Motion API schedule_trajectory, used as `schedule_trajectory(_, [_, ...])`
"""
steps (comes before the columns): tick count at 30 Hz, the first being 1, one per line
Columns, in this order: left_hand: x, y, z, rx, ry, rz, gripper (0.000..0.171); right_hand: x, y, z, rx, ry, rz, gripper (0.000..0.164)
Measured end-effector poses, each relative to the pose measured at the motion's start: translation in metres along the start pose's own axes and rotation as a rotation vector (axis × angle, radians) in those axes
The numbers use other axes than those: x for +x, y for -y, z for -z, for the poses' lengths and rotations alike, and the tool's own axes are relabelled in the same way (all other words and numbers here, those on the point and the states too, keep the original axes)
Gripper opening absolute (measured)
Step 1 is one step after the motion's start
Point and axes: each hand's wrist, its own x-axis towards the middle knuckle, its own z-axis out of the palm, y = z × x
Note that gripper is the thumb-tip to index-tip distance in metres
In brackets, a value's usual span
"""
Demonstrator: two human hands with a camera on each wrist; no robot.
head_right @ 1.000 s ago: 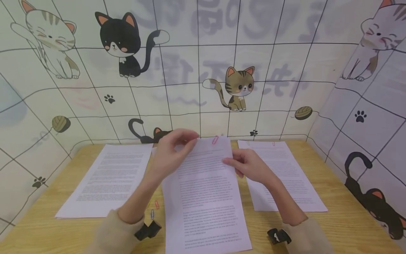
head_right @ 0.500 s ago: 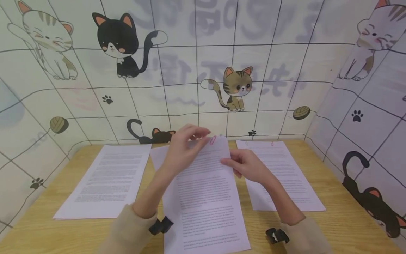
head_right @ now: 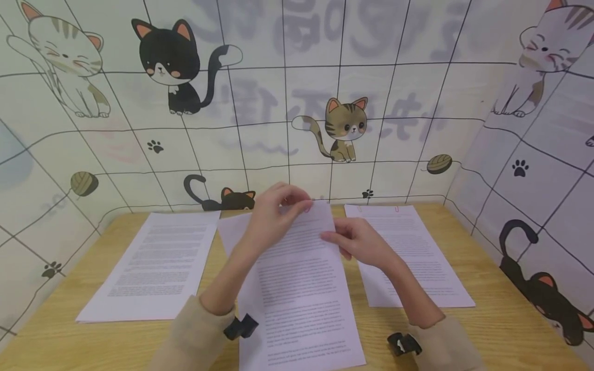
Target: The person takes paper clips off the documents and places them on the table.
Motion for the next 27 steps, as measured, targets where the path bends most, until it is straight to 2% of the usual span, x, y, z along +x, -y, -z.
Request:
schedule_trajectory(9, [-0.0009,0.0019,-0.0004,-0.016,0.01,0.013,0.007,0.0001,-0.0007,-0.0013,-0.012,0.008,-0.031,0.007])
schedule_trajectory(24, [-0.0027,0.0062,-0.0036,-0.067,-0.042,0.033,0.007,-0.0009,-0.0002,-0.0026,-0.01,0.006,-0.071,0.008])
schedule_trajectory(27, [-0.0026,0.0066,-0.0042,-0.077,-0.056,0.02,0.006,-0.0008,0.001,-0.0028,-0.016,0.002,-0.072,0.008])
